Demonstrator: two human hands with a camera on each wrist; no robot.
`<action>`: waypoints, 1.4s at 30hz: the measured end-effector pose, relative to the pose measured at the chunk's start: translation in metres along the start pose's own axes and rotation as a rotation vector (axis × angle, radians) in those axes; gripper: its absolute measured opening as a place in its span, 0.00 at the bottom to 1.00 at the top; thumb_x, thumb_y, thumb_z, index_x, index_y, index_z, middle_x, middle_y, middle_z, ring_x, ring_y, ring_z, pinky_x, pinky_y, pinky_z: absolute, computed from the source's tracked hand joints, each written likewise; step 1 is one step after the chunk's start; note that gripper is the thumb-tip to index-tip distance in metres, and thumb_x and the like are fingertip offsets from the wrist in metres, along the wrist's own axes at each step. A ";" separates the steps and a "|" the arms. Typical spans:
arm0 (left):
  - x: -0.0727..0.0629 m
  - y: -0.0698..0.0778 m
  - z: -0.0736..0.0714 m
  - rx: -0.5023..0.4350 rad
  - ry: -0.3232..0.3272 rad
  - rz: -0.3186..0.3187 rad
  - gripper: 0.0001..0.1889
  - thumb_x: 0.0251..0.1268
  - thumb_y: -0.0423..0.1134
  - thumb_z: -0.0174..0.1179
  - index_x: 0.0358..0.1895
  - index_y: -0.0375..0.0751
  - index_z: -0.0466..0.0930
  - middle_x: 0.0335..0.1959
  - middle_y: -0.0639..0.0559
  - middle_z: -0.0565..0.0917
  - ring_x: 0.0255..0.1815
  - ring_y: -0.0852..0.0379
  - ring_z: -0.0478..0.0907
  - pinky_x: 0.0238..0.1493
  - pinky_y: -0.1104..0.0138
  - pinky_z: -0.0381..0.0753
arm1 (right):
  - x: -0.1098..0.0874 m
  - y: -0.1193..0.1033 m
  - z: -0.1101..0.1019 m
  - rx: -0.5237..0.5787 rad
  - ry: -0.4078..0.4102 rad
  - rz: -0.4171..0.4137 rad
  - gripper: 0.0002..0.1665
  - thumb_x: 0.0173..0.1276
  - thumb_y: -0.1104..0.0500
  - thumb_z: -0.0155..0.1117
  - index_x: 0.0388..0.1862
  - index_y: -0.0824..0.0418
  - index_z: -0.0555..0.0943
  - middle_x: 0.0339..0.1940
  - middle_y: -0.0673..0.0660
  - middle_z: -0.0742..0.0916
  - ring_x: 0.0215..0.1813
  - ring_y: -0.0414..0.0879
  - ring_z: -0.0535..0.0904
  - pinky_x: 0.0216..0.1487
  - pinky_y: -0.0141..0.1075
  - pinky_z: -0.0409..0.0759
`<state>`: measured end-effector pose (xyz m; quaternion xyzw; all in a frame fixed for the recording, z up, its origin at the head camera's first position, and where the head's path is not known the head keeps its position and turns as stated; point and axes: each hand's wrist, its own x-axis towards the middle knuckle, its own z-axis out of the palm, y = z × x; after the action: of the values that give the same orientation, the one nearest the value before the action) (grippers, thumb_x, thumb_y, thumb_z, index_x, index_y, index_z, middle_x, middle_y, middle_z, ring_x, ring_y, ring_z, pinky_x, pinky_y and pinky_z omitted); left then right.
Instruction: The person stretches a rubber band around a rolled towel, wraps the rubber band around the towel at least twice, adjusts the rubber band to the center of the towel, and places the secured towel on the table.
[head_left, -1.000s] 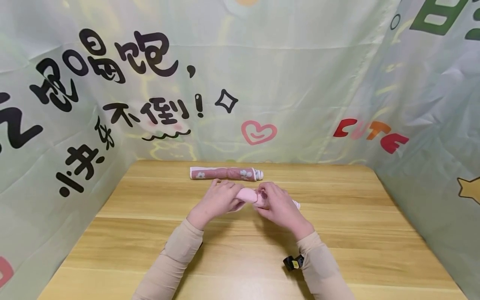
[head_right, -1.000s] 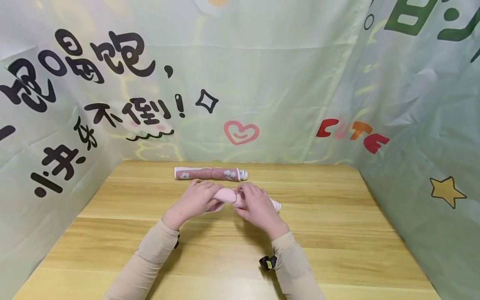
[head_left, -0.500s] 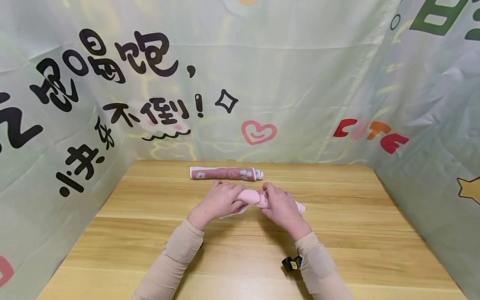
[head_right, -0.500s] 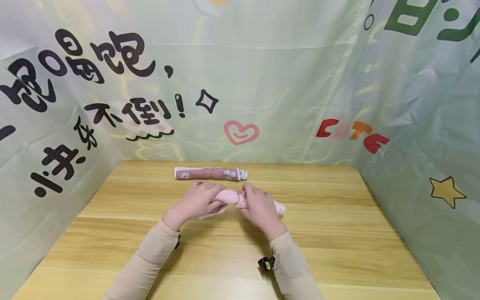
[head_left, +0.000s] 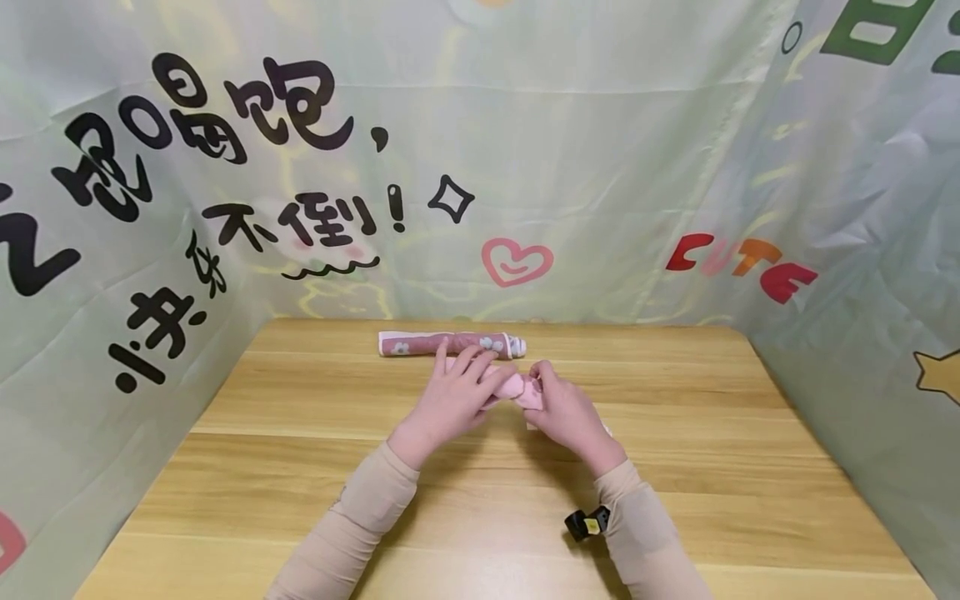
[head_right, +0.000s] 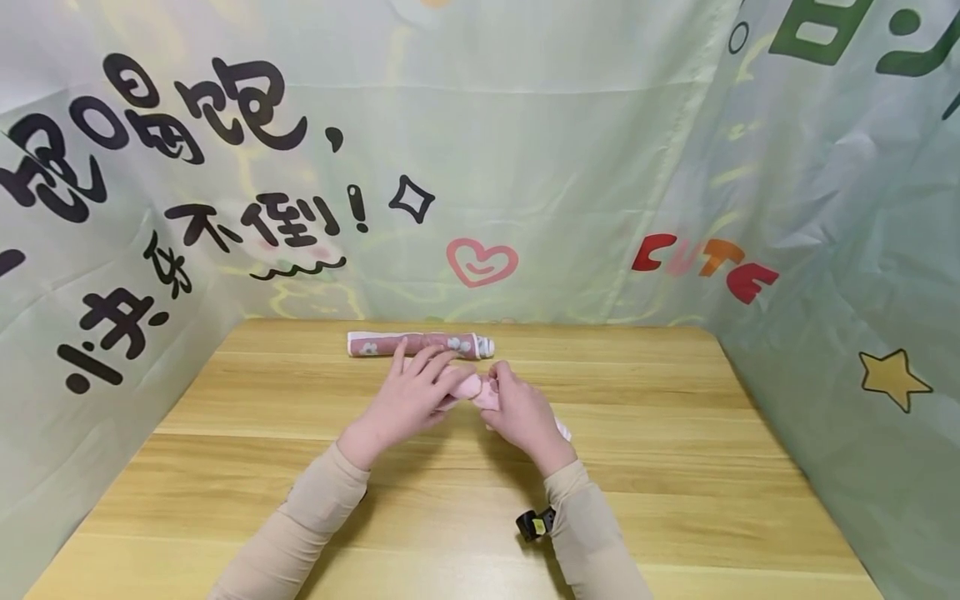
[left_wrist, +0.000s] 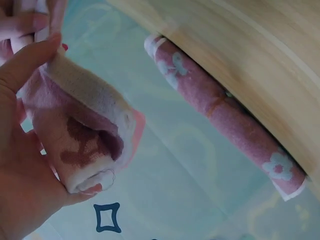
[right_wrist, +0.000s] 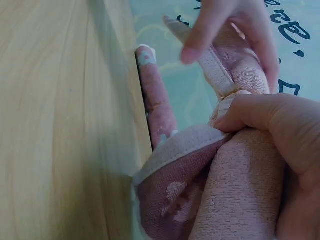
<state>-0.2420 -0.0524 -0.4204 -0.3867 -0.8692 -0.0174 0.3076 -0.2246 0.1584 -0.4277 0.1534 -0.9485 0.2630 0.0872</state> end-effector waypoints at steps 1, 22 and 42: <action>0.000 0.000 0.001 0.012 0.003 -0.003 0.29 0.56 0.52 0.69 0.63 0.57 0.73 0.58 0.47 0.79 0.62 0.44 0.73 0.65 0.33 0.61 | 0.000 -0.001 -0.001 0.020 -0.010 0.003 0.30 0.51 0.61 0.70 0.52 0.61 0.69 0.30 0.58 0.83 0.25 0.46 0.74 0.25 0.36 0.71; -0.003 -0.008 -0.012 -0.095 -0.236 -0.133 0.21 0.56 0.50 0.68 0.53 0.53 0.80 0.46 0.55 0.88 0.45 0.51 0.83 0.49 0.54 0.77 | -0.001 0.000 -0.002 0.158 -0.092 -0.083 0.26 0.56 0.62 0.72 0.52 0.58 0.72 0.42 0.58 0.84 0.35 0.46 0.80 0.35 0.40 0.81; 0.000 -0.015 -0.014 -0.156 -0.366 -0.195 0.14 0.67 0.55 0.57 0.37 0.48 0.79 0.28 0.55 0.85 0.28 0.55 0.81 0.34 0.61 0.73 | -0.005 -0.014 0.008 -0.265 0.128 -0.408 0.16 0.58 0.56 0.73 0.46 0.45 0.84 0.58 0.54 0.83 0.61 0.55 0.76 0.53 0.58 0.77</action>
<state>-0.2453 -0.0670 -0.4058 -0.3202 -0.9398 -0.0438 0.1106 -0.2159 0.1439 -0.4288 0.3121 -0.9166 0.1226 0.2179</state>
